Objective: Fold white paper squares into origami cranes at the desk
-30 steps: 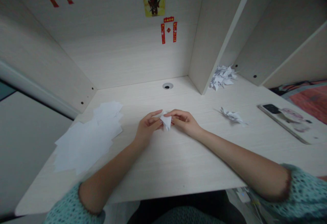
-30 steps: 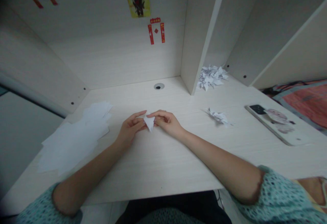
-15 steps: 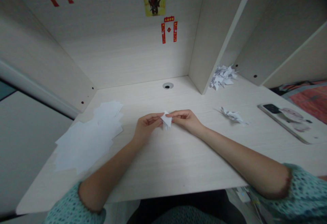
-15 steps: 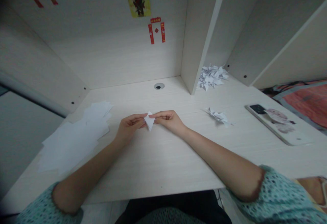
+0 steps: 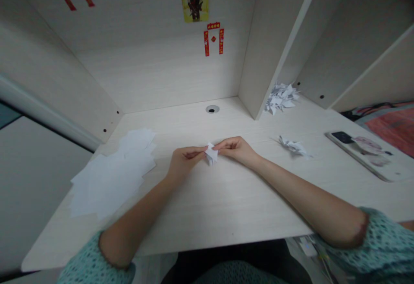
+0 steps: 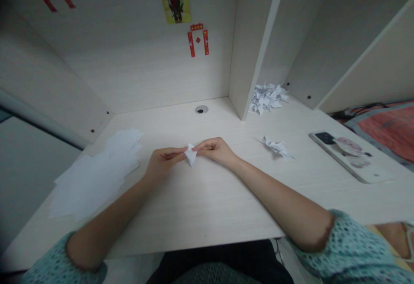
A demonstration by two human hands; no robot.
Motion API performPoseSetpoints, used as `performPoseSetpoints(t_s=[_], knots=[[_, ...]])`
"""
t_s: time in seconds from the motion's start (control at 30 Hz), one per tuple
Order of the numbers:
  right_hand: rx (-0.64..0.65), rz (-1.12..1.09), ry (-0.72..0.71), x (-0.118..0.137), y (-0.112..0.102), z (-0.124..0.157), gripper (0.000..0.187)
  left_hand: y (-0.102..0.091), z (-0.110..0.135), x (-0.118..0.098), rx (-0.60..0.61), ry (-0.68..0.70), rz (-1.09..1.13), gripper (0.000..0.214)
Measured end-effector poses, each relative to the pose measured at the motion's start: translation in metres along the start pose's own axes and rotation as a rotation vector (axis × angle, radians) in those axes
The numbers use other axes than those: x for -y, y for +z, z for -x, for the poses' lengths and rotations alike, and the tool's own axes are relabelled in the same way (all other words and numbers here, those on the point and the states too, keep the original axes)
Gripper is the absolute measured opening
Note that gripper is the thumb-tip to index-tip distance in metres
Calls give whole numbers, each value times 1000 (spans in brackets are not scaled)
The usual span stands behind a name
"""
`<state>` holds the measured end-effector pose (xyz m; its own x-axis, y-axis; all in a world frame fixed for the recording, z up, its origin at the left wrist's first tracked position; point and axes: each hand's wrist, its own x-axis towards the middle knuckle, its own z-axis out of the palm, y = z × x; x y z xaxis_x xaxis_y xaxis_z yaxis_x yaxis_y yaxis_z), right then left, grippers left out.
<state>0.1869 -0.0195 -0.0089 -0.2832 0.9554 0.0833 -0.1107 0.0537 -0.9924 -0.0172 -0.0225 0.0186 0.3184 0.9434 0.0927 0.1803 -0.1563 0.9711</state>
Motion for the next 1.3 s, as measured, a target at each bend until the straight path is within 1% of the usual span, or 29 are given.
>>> performPoseSetpoints(t_s=[0.07, 0.17, 0.3, 0.37, 0.47, 0.63, 0.77, 1.03, 1.17, 1.3], knots=[[19, -16, -13, 1, 1, 0, 21, 0, -1, 2, 9, -8, 66, 26], [105, -16, -77, 4, 2, 2, 24, 0, -1, 3, 29, -26, 134, 32], [237, 49, -167, 10, 5, 5, 24, 1, 0, 1, 49, -56, 122, 46], [264, 107, -196, 11, 6, 6, 24, 2, 0, -1, 33, -81, 131, 50], [240, 184, -217, 8, 6, 6, 26, 3, 0, -1, 26, -108, 151, 52], [212, 224, -236, 3, 5, 5, 25, 2, -1, -1, 71, -137, 152, 50], [213, 221, -218, 5, 6, 6, 27, 1, -1, -1, 87, -150, 156, 48], [190, 263, -168, 6, 7, 7, 29, 3, 0, -1, 69, -126, 154, 43], [154, 174, -154, 5, 8, 6, 29, 2, -1, -2, 60, -129, 167, 40], [58, 34, -91, 3, 8, 4, 26, 0, -2, -1, 36, -146, 197, 44]])
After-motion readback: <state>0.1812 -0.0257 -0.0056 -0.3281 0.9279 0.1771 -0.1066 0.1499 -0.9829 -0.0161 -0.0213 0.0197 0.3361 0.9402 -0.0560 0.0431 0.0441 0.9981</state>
